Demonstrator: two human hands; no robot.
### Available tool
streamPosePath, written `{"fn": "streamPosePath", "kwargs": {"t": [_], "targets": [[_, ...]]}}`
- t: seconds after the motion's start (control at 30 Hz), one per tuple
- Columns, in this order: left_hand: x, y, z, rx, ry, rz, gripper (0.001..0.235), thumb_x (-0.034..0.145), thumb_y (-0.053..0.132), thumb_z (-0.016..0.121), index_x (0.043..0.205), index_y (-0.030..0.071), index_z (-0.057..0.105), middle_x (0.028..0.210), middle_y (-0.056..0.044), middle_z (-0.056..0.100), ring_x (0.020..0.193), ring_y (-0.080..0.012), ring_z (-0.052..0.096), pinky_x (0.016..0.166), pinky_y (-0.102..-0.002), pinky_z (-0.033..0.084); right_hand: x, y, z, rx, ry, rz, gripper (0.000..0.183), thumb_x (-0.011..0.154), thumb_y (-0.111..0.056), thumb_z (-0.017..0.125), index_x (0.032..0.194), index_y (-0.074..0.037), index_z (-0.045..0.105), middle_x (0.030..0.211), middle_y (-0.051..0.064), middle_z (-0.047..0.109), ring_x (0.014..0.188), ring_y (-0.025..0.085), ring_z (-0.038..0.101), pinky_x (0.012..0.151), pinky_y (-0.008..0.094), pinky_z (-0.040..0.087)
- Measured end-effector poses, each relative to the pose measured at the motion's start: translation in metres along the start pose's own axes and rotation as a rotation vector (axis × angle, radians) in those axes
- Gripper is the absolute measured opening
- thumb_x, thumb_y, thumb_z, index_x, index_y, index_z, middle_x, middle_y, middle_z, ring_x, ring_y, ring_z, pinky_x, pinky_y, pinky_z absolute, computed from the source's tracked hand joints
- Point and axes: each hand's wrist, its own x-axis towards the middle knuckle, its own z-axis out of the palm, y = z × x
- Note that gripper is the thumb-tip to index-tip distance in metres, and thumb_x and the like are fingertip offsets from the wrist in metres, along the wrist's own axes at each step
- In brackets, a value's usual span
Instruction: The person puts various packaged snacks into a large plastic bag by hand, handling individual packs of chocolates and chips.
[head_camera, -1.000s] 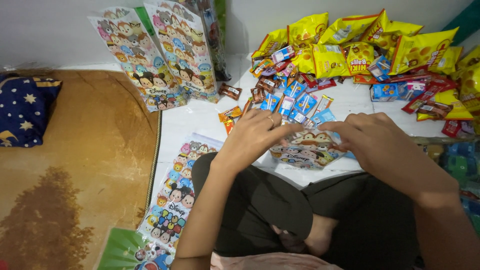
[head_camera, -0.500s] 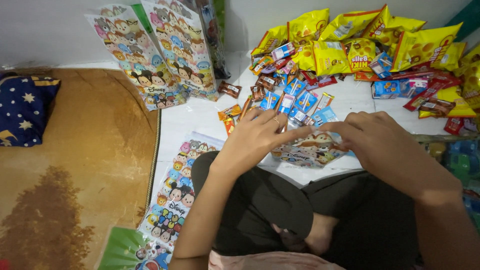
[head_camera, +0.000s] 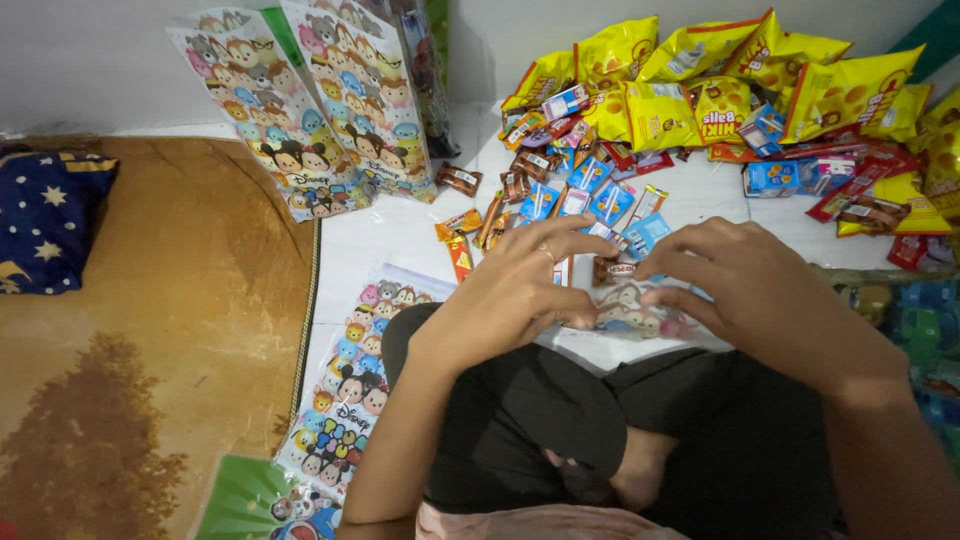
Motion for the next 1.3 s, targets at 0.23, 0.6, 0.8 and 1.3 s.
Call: {"fn": "streamPosePath", "kwargs": {"t": [0.23, 0.6, 0.8, 1.3], "targets": [[0.002, 0.005, 0.002, 0.029, -0.162, -0.238, 0.045, 0.101, 0.047, 0.046, 0.095, 0.016, 0.078, 0.106, 0.0, 0.077, 0.093, -0.0299, 0.07, 0.07, -0.047, 0.048, -0.008, 0.0, 0.009, -0.16, -0.126, 0.092, 0.055, 0.079, -0.05, 0.074, 0.13, -0.033, 0.065, 0.122, -0.005, 0.074, 0.112, 0.024, 0.068, 0.086, 0.045, 0.047], [0.015, 0.008, 0.004, 0.131, -0.041, -0.56, 0.028, 0.087, 0.008, 0.06, 0.109, 0.015, 0.077, 0.117, 0.0, 0.074, 0.094, -0.0312, 0.069, 0.061, -0.05, 0.053, 0.015, 0.041, -0.022, 0.322, -0.121, 0.31, 0.081, 0.071, -0.049, 0.078, 0.148, -0.035, 0.056, 0.164, -0.002, 0.045, 0.149, 0.02, 0.041, 0.114, 0.047, 0.032], [0.016, 0.006, -0.002, 0.022, 0.002, -0.512, 0.032, 0.084, 0.011, 0.07, 0.116, 0.015, 0.07, 0.12, -0.001, 0.071, 0.099, -0.0295, 0.067, 0.079, -0.042, 0.052, 0.071, 0.157, 0.09, 0.966, 0.476, 0.687, 0.027, 0.098, -0.009, 0.064, 0.124, -0.008, 0.062, 0.138, 0.009, 0.06, 0.119, 0.02, 0.064, 0.096, 0.028, 0.058], [-0.01, -0.064, 0.07, -0.58, -0.082, -1.322, 0.038, 0.082, 0.048, 0.069, 0.108, 0.033, 0.092, 0.108, 0.02, 0.092, 0.104, 0.0058, 0.081, 0.095, -0.013, 0.048, 0.183, 0.444, 0.352, 2.109, 0.792, 1.381, 0.084, 0.081, -0.049, 0.095, 0.133, -0.007, 0.045, 0.127, 0.018, 0.053, 0.121, 0.04, 0.065, 0.107, 0.064, 0.05]]}}
